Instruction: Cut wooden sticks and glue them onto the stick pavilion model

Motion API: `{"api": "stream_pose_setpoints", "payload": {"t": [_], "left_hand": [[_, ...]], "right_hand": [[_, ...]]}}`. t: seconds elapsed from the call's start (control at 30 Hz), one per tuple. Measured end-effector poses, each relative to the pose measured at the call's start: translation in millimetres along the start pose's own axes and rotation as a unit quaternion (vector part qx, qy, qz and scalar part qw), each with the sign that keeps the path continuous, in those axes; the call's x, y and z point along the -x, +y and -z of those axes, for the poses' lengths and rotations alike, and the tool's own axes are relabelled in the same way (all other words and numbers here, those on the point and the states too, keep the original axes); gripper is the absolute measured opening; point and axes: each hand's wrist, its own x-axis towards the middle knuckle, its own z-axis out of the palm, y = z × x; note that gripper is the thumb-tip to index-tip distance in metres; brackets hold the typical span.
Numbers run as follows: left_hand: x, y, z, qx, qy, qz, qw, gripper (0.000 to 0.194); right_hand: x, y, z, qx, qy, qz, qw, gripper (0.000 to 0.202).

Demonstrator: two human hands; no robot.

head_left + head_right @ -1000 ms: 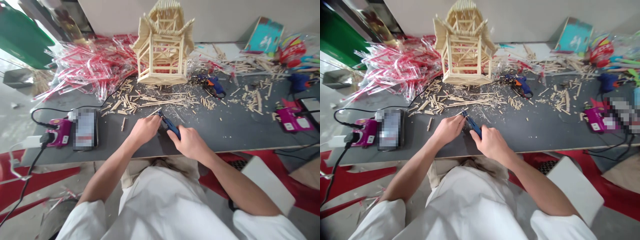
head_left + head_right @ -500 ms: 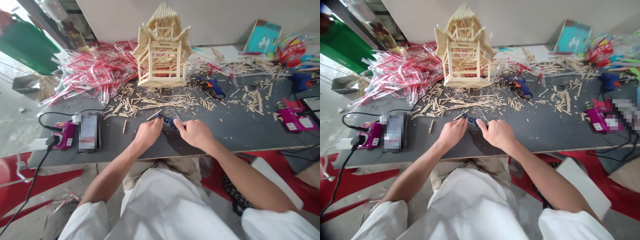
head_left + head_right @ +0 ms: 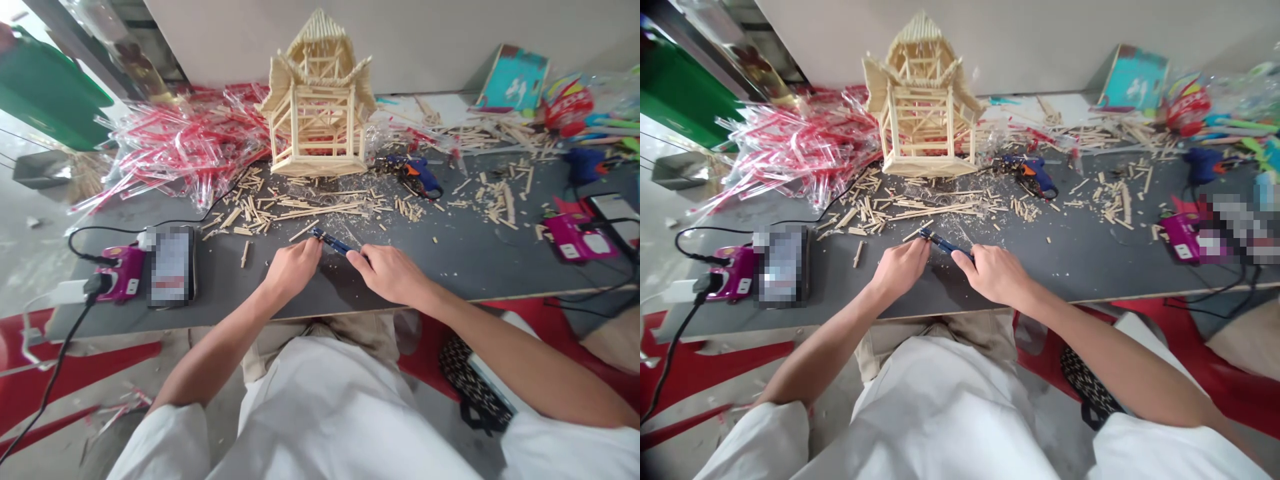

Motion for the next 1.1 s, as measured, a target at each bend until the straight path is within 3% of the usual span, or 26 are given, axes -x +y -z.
{"api": "stream_pose_setpoints", "payload": {"t": [0.37,0.83,1.1], "left_hand": [[1.3,-4.7,-4.8,0.027,0.015,-0.023,0.999,0.032],[0.3,-8.4,-5.1,0.017,-0.023,-0.011,1.000,0.019],[-0.4,-5.9,-3.0,-0.026,-0.060,0.014,0.998,0.022]], "right_hand": [[0.0,-7.2,8.2,-0.020,-0.006,0.001,1.000,0.058],[-5.5,-4.5,0.3,0.012,0.027,0.000,1.000,0.060],[-17.5,-4.4,3.8,0.045,-0.028,0.018,0.998,0.067]]}}
